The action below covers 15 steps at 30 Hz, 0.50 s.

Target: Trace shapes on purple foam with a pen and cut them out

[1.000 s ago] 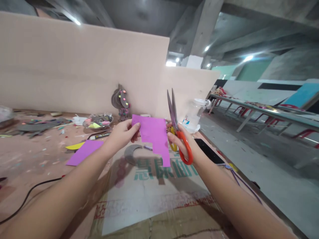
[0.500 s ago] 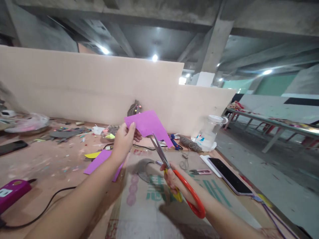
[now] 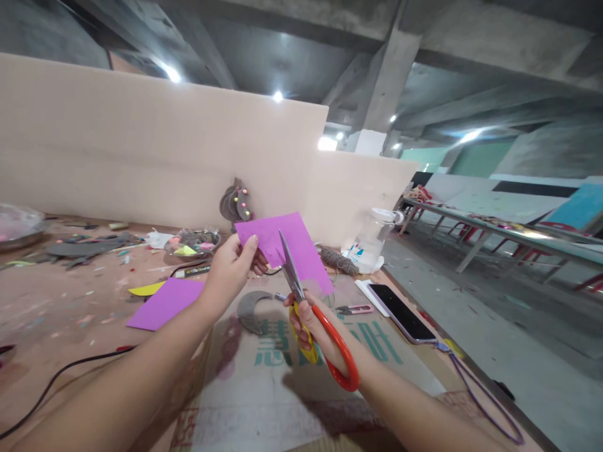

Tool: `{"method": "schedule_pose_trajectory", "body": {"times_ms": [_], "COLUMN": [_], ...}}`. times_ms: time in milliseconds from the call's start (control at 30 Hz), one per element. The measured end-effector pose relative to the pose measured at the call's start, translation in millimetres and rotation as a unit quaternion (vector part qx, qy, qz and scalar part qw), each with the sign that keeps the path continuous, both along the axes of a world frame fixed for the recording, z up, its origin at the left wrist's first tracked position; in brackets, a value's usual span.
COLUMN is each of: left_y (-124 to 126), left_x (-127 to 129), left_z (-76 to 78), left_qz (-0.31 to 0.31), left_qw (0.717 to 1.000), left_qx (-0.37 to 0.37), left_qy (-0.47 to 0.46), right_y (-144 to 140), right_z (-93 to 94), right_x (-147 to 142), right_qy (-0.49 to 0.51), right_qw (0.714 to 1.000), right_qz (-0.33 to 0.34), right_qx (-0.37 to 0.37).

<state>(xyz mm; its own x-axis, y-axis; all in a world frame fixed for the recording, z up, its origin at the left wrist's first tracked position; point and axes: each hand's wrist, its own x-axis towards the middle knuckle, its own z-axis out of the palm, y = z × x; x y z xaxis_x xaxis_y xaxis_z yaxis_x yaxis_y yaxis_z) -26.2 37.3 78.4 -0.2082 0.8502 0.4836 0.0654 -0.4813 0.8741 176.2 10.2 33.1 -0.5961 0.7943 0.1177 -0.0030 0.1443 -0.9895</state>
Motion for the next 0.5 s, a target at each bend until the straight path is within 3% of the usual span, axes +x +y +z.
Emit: {"method": "schedule_pose_trajectory", "body": {"times_ms": [500], "left_y": [4.4], "left_x": [-1.1], "left_z": [-2.6], "left_qz": [-0.009], "left_qw": [1.000], "left_qx": [-0.007], "left_qy": [-0.014], "right_y": [-0.7], "right_z": [1.3], "right_x": [-4.1], "right_qy": [0.003], "right_qw": [0.999], "right_qz": [-0.021], "right_qx": [-0.050]}}
